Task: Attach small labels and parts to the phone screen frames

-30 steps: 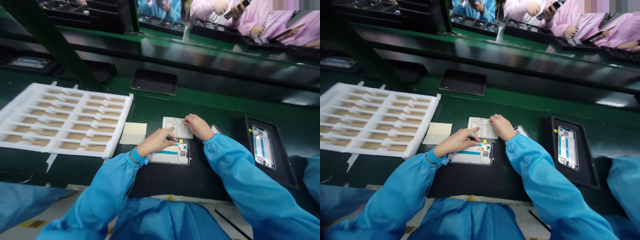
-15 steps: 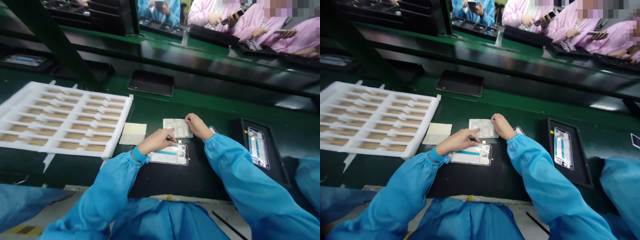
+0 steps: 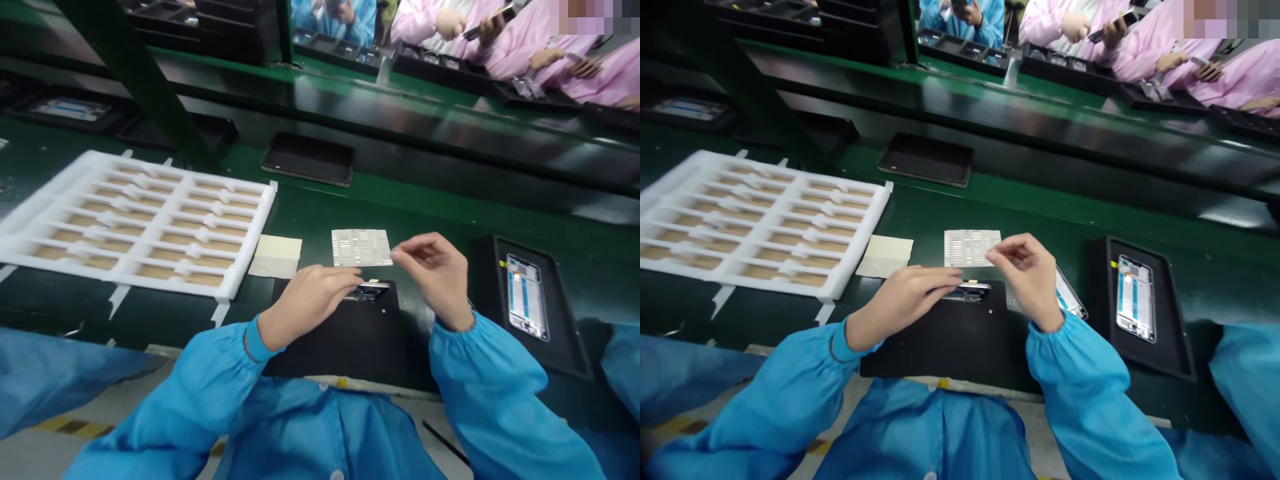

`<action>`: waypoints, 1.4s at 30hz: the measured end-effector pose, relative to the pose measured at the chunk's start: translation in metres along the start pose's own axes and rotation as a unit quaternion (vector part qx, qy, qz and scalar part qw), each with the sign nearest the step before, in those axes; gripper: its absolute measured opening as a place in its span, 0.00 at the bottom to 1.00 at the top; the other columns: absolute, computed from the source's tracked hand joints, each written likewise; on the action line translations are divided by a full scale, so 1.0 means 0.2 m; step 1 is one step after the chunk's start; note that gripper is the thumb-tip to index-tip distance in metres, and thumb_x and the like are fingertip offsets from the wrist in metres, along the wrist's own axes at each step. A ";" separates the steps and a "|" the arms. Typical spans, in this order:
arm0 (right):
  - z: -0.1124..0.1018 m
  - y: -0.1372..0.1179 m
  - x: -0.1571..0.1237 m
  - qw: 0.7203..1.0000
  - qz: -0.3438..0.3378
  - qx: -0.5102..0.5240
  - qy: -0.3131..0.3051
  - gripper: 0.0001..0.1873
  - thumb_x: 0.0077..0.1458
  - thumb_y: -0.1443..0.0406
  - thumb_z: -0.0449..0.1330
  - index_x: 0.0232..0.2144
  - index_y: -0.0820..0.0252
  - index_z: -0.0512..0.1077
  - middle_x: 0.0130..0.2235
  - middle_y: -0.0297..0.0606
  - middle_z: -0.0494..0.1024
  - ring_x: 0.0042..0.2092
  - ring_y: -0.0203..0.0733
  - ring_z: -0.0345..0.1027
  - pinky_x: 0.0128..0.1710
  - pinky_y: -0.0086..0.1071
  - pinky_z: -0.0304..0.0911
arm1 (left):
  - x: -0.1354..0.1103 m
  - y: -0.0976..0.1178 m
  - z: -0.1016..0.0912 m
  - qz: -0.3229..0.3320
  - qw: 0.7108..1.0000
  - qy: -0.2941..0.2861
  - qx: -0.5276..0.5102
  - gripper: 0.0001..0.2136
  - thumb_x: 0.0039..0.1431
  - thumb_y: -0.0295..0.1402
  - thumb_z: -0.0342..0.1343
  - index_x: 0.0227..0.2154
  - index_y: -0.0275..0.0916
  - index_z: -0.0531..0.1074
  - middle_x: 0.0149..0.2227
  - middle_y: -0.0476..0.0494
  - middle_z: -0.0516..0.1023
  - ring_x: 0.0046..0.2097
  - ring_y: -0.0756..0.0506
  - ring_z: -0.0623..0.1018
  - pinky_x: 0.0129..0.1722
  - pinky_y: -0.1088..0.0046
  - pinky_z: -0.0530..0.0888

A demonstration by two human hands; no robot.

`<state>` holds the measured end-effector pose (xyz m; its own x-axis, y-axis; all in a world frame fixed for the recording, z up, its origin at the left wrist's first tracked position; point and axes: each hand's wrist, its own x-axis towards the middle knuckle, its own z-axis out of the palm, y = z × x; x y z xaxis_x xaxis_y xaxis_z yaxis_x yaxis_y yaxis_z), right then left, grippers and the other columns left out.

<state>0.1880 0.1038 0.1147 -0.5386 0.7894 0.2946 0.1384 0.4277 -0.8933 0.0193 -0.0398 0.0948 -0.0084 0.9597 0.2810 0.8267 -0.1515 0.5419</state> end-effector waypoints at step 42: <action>0.12 -0.29 -0.31 0.830 -0.277 -0.466 -0.130 0.12 0.60 0.69 0.63 0.47 0.61 0.72 0.51 0.42 0.78 0.53 0.48 0.71 0.53 0.43 0.58 | -0.25 -0.02 0.05 0.145 0.967 0.174 0.118 0.09 0.68 0.24 0.51 0.46 0.33 0.73 0.45 0.44 0.81 0.42 0.48 0.81 0.36 0.70 0.72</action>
<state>0.1944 0.0191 0.1406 -0.8783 0.2888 0.3811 0.3281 0.9438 0.0410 0.0214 -0.0839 0.0712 0.0878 0.7410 0.6657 0.9281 -0.3037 0.2156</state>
